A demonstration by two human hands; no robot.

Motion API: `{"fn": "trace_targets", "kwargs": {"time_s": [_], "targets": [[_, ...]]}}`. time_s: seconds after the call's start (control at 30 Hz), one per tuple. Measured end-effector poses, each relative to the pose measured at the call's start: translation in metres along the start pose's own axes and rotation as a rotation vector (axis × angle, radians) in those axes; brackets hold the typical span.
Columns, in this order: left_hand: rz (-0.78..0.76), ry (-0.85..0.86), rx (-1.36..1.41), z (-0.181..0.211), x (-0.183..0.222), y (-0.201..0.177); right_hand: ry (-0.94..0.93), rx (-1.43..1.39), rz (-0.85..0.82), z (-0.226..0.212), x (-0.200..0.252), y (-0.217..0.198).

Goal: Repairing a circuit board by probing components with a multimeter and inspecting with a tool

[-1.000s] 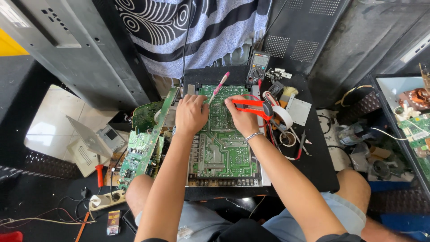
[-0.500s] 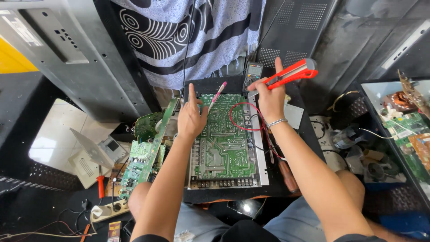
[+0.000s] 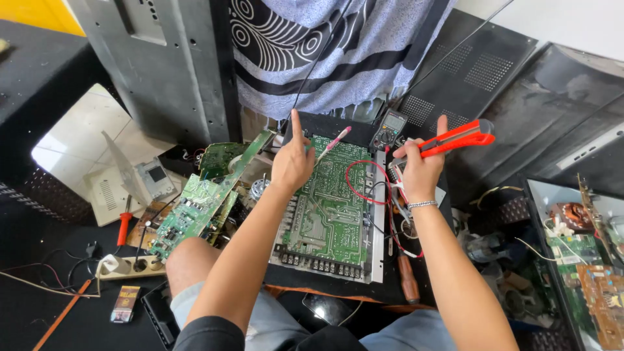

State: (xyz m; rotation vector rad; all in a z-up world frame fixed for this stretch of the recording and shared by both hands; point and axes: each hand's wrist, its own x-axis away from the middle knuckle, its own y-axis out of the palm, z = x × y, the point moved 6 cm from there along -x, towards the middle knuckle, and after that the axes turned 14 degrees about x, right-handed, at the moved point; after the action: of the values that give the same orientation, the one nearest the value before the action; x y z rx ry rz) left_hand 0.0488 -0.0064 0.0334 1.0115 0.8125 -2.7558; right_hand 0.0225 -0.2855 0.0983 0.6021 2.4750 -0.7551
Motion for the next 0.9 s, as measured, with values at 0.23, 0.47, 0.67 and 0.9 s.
{"fn": "trace_targets", "kwargs": {"time_s": [0.23, 0.47, 0.67, 0.9], "targets": [[-0.094, 0.03, -0.109, -0.034, 0.005, 0.029, -0.006, -0.072, -0.02, -0.001, 0.016, 0.012], [-0.231, 0.213, -0.471, -0.053, 0.015, 0.062, 0.269, -0.134, -0.316, 0.059, 0.059, 0.091], [-0.146, 0.189, -0.382, -0.047, 0.005, 0.047, 0.249, 0.072, -0.323, 0.049, 0.053, 0.103], [-0.171, 0.187, -0.399, -0.039, 0.005, 0.039, -0.186, 0.096, -0.206, 0.054, 0.054, 0.106]]}}
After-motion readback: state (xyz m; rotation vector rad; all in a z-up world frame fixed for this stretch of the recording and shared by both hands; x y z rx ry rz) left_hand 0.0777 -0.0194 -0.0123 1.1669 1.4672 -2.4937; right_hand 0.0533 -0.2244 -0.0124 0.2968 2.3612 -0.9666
